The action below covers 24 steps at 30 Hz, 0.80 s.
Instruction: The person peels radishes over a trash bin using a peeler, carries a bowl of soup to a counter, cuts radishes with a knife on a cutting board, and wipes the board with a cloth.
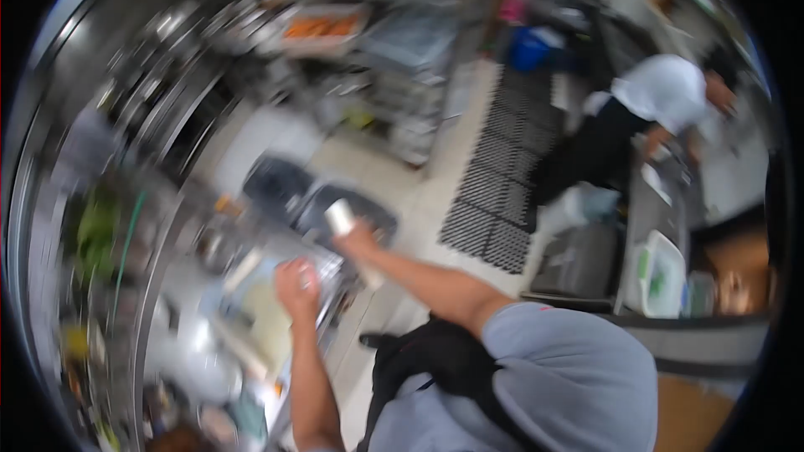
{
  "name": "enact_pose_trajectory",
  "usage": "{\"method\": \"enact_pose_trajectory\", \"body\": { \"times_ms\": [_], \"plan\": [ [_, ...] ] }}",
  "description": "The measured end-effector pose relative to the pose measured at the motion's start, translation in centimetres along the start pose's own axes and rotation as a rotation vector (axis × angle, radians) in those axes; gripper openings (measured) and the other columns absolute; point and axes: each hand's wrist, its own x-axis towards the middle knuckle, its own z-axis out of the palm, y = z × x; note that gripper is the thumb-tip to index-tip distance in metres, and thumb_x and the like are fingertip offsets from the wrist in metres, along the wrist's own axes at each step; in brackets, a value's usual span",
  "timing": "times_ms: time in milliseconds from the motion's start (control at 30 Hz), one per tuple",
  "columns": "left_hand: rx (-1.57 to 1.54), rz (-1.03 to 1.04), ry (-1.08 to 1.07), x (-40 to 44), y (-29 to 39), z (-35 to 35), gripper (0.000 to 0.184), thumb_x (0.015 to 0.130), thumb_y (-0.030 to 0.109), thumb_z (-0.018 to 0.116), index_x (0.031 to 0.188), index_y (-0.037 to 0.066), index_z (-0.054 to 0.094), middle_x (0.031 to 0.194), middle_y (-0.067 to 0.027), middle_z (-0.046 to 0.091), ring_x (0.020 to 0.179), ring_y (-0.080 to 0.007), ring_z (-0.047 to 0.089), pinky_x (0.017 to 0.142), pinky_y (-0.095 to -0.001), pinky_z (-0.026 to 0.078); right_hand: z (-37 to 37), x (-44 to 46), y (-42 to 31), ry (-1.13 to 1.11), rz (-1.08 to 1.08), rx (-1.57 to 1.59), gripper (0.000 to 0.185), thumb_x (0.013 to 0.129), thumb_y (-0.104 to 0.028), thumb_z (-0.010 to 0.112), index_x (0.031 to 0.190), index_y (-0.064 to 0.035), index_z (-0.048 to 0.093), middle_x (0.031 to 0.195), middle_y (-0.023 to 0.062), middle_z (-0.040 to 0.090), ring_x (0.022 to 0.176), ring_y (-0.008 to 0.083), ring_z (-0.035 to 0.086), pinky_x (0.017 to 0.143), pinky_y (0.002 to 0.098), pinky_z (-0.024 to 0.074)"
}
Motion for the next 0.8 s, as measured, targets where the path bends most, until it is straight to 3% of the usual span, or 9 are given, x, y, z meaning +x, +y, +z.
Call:
{"method": "enact_pose_trajectory", "body": {
  "times_ms": [200, 267, 333, 400, 433, 567, 633, 733, 800],
  "plan": [
    [0.458, 0.046, -0.406, 6.4, 8.8, 12.0, 0.067, 0.083, 0.019, 0.076, 0.144, 0.008, 0.050, 0.140, -0.0233, 0.051, 0.126, -0.0408, 0.051, 0.099, -0.0454, 0.046, -18.1, 0.0, 4.2, -0.015, -0.072, 0.242, 0.050, 0.079, -0.027, 0.080, 0.117, -0.0014, 0.059, 0.084, 0.0091, 0.069, 0.061, 0.0186, 0.067, 0.053, 0.0349, 0.0534],
    [-0.203, 0.213, -0.684, 7.2, 10.2, 16.6, 0.091, 0.082, 0.020, 0.080, 0.157, 0.009, 0.029, 0.151, -0.0263, 0.040, 0.139, -0.0386, 0.040, 0.111, -0.0462, 0.038, -24.0, -0.6, 3.6, 0.018, -0.060, 0.401, 0.055, 0.081, -0.033, 0.077, 0.121, -0.0017, 0.057, 0.089, 0.0113, 0.068, 0.069, 0.0218, 0.067, 0.062, 0.0372, 0.0538],
    [-0.786, -0.367, -1.030, 6.8, 19.0, 18.4, 0.098, 0.080, 0.018, 0.082, 0.158, 0.005, 0.022, 0.150, -0.0259, 0.041, 0.142, -0.0351, 0.037, 0.115, -0.0478, 0.033, -27.0, 0.6, 3.9, 0.022, -0.043, 0.538, 0.059, 0.082, -0.039, 0.074, 0.124, -0.0019, 0.055, 0.094, 0.0136, 0.067, 0.076, 0.0250, 0.067, 0.071, 0.0395, 0.0542],
    [-0.746, -0.050, -0.884, 4.3, 21.5, 24.3, 0.095, 0.079, 0.012, 0.081, 0.154, 0.000, 0.023, 0.138, -0.0236, 0.049, 0.127, -0.0304, 0.052, 0.099, -0.0429, 0.048, -28.0, 3.5, 5.5, 0.021, -0.027, 0.791, 0.059, 0.088, -0.043, 0.066, 0.128, -0.0018, 0.052, 0.106, 0.0183, 0.063, 0.096, 0.0268, 0.063, 0.088, 0.0416, 0.0498],
    [-1.017, -0.475, -0.907, 3.9, 23.7, 25.9, 0.088, 0.078, 0.011, 0.082, 0.148, 0.000, 0.029, 0.122, -0.0190, 0.056, 0.105, -0.0279, 0.064, 0.079, -0.0361, 0.056, -30.2, 4.5, 5.6, -0.088, -0.067, 0.547, 0.061, 0.091, -0.045, 0.061, 0.132, -0.0007, 0.049, 0.113, 0.0208, 0.059, 0.107, 0.0267, 0.056, 0.095, 0.0407, 0.0456],
    [-1.126, -0.716, -0.863, 3.5, 21.7, 33.3, 0.079, 0.078, 0.011, 0.082, 0.141, -0.001, 0.035, 0.104, -0.0158, 0.060, 0.083, -0.0263, 0.067, 0.067, -0.0336, 0.057, -39.4, 10.0, 6.9, -0.261, -0.214, 0.164, 0.045, 0.086, -0.031, 0.063, 0.118, 0.0009, 0.061, 0.116, 0.0225, 0.064, 0.103, 0.0300, 0.061, 0.089, 0.0393, 0.0480],
    [-0.898, -0.827, -0.928, 3.7, 19.4, 36.4, 0.072, 0.077, 0.019, 0.084, 0.135, -0.002, 0.045, 0.101, -0.0199, 0.065, 0.075, -0.0298, 0.068, 0.068, -0.0376, 0.058, -44.2, 15.4, 11.5, 0.112, -0.631, -0.302, 0.027, 0.080, -0.024, 0.062, 0.097, -0.0040, 0.069, 0.101, 0.0206, 0.070, 0.091, 0.0341, 0.065, 0.079, 0.0423, 0.0509],
    [-0.378, -0.498, -0.902, 1.6, 11.1, 43.8, 0.049, 0.081, 0.000, 0.063, 0.130, 0.002, 0.056, 0.095, -0.0143, 0.064, 0.071, -0.0249, 0.066, 0.067, -0.0356, 0.057, -56.8, 21.3, 15.1, 0.183, -0.514, -0.400, 0.015, 0.078, -0.019, 0.063, 0.068, -0.0084, 0.066, 0.069, 0.0117, 0.067, 0.067, 0.0298, 0.065, 0.062, 0.0451, 0.0503],
    [0.344, -0.130, -1.092, 2.7, 12.4, 43.5, 0.042, 0.092, 0.033, 0.070, 0.109, -0.006, 0.069, 0.104, -0.0229, 0.072, 0.092, -0.0367, 0.069, 0.085, -0.0472, 0.053, -67.1, 21.4, 15.4, 0.010, -0.226, -0.371, 0.019, 0.079, -0.021, 0.065, 0.071, -0.0042, 0.067, 0.068, 0.0095, 0.068, 0.058, 0.0216, 0.064, 0.058, 0.0396, 0.0521]
  ]
}}
